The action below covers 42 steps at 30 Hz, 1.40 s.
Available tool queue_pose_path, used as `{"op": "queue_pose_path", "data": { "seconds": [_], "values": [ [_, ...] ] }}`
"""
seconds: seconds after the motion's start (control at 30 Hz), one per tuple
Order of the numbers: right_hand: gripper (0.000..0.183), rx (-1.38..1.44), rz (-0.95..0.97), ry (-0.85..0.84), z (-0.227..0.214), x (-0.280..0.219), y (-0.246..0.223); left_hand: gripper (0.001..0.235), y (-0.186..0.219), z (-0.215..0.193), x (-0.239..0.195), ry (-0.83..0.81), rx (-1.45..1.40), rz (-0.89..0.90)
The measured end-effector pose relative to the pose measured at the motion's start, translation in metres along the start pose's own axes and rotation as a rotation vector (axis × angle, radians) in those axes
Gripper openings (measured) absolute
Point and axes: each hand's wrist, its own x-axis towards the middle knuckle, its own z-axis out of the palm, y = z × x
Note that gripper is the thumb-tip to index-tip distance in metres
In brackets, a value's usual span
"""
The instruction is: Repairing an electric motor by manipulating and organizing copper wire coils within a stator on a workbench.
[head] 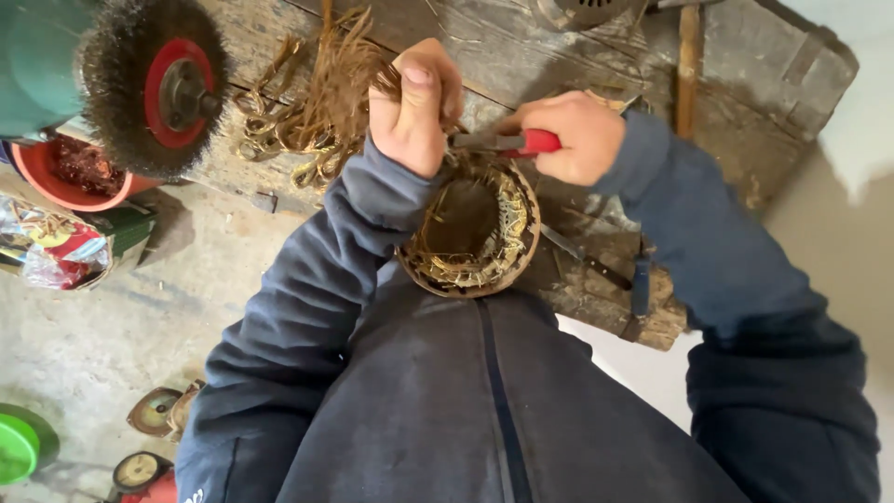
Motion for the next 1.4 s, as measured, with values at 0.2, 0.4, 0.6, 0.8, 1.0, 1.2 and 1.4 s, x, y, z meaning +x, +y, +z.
{"op": "queue_pose_path", "data": {
  "seconds": [0.2,0.4,0.6,0.8,1.0,1.2,1.4],
  "values": [
    [0.049,-0.117,-0.117,0.194,-0.012,-0.021,-0.063,0.059,0.077,0.017,-0.001,-0.334,0.215,0.134],
    [0.051,-0.097,0.201,0.245,0.018,-0.057,-0.107,0.06,0.093,0.025,-0.031,-0.384,0.32,0.052],
    [0.056,0.117,0.128,0.215,0.026,-0.098,-0.101,0.068,0.108,0.04,-0.048,-0.457,0.381,-0.114],
    [0.05,0.02,0.516,0.217,0.092,-0.156,-0.018,0.063,0.068,0.017,-0.053,0.029,-0.045,-0.098],
    [0.053,0.144,0.695,0.516,0.135,-0.139,-0.014,0.059,0.058,0.02,-0.069,0.095,-0.241,-0.202],
    [0.039,-0.058,0.986,0.559,0.142,-0.11,-0.025,0.06,0.051,0.03,-0.076,0.051,-0.212,-0.25],
    [0.053,-0.394,0.47,0.932,0.121,-0.113,-0.094,0.059,0.059,0.046,-0.086,0.006,-0.21,-0.387]
  ]
}}
